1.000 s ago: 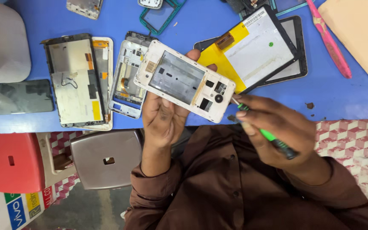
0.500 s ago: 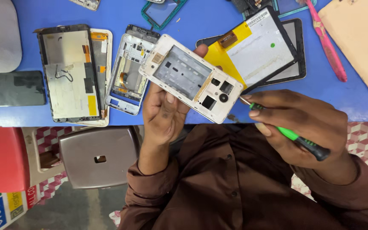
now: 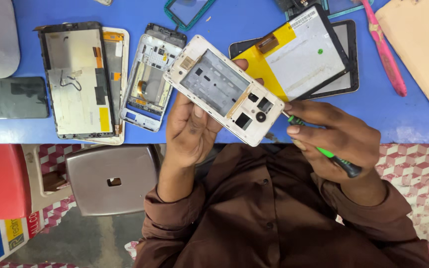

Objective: The person uses a screwdriver to pry open the back of a smartphone, then removes the battery and internal components. They continue to disassemble the phone frame, separating the back cover from the main body.

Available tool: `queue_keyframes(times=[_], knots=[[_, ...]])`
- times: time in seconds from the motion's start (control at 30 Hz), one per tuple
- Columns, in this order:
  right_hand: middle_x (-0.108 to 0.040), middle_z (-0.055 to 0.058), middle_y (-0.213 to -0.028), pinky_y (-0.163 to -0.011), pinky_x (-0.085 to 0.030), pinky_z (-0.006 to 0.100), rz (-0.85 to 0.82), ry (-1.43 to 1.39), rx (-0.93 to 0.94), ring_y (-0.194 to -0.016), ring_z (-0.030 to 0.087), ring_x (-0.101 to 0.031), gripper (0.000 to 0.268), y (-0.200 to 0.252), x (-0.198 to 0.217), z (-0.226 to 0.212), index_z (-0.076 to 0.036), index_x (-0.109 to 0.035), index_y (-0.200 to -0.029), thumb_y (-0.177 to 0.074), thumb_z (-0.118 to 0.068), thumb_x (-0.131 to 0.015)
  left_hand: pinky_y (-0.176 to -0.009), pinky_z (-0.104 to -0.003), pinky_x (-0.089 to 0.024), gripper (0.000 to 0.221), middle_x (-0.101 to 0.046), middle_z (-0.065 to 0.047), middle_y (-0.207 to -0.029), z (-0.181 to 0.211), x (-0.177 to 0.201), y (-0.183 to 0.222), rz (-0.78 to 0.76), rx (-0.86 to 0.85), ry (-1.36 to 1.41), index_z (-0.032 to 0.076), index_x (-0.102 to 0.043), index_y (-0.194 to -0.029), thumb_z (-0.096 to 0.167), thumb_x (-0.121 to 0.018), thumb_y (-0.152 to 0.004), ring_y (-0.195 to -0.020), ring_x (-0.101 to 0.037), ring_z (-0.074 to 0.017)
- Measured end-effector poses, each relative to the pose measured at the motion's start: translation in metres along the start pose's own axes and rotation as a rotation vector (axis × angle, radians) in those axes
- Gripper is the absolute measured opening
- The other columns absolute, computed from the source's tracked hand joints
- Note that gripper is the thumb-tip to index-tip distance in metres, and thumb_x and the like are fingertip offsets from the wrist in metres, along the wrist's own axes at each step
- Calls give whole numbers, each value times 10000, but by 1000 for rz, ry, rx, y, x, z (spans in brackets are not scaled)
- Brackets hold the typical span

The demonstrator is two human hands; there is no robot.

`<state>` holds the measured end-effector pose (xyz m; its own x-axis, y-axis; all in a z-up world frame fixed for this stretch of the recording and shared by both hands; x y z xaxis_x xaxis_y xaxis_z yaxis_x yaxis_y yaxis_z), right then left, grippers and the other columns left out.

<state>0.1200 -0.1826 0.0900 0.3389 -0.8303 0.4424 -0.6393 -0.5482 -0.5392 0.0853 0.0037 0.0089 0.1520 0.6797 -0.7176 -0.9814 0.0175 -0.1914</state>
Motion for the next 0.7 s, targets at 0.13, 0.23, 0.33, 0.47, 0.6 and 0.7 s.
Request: queue_keyframes(times=[0.13,0.23,0.33,0.47,0.6,0.7], knots=[[-687,280,-1164,-881,-629,459,-32,75,54,-1051,407,-739,189,-1,-3,-2,-8,-659,-1043,-876,18,-742,-1141,-508,-535,573,-354,-281,-1626,-1,-3,-2,-7,17,-16,64,-222,-1659,262,-470,-1182,-1424,-534,-384],[-662,278,-1264,-925,-645,434,-4,50,103,-1124,396,-731,224,0,-6,-3,-10,-664,-1111,-915,19,-769,-1157,-497,-540,534,-392,-256,-1625,0,-8,-3,-52,13,-8,66,-261,-1644,260,-453,-1186,-1419,-548,-381],[-654,283,-1276,-921,-647,433,-6,86,135,-1128,381,-728,214,2,-8,-4,-17,-673,-1103,-912,55,-741,-1173,-492,-549,443,-486,-258,-1533,-5,0,-2,-11,37,-54,55,-283,-1546,145,-406,-1129,-1402,-570,-371],[-656,275,-1252,-873,-636,409,-25,46,120,-1111,378,-722,195,4,-5,-4,-23,-669,-1075,-904,32,-747,-728,-329,-500,567,-610,-240,-1293,-29,33,15,268,268,-324,9,-294,-1590,-68,-365,-1033,-897,-556,-215],[-673,273,-1237,-784,-645,342,18,-15,2,-1069,364,-753,169,8,4,7,-4,-658,-1084,-926,32,-705,-1009,-369,-618,409,-622,-173,-1275,-21,18,7,56,68,196,-37,-312,-1603,-104,-370,-1204,-1115,-691,-218],[-680,258,-1241,-832,-651,369,70,-38,-83,-1099,354,-754,184,15,11,13,-9,-622,-1144,-964,9,-661,-1071,-443,-603,571,-552,-179,-1468,-24,28,7,172,130,-105,4,-224,-1623,-52,-341,-1067,-1291,-656,-274]])
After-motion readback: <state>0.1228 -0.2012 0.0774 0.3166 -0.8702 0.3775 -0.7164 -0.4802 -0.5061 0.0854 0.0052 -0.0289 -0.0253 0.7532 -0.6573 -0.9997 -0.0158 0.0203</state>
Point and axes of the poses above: each hand's wrist, its own y-axis away from the middle knuckle, its own x-axis out of the back of the hand, z = x × y, the point moved 9 cm from there along -y, towards the middle knuckle
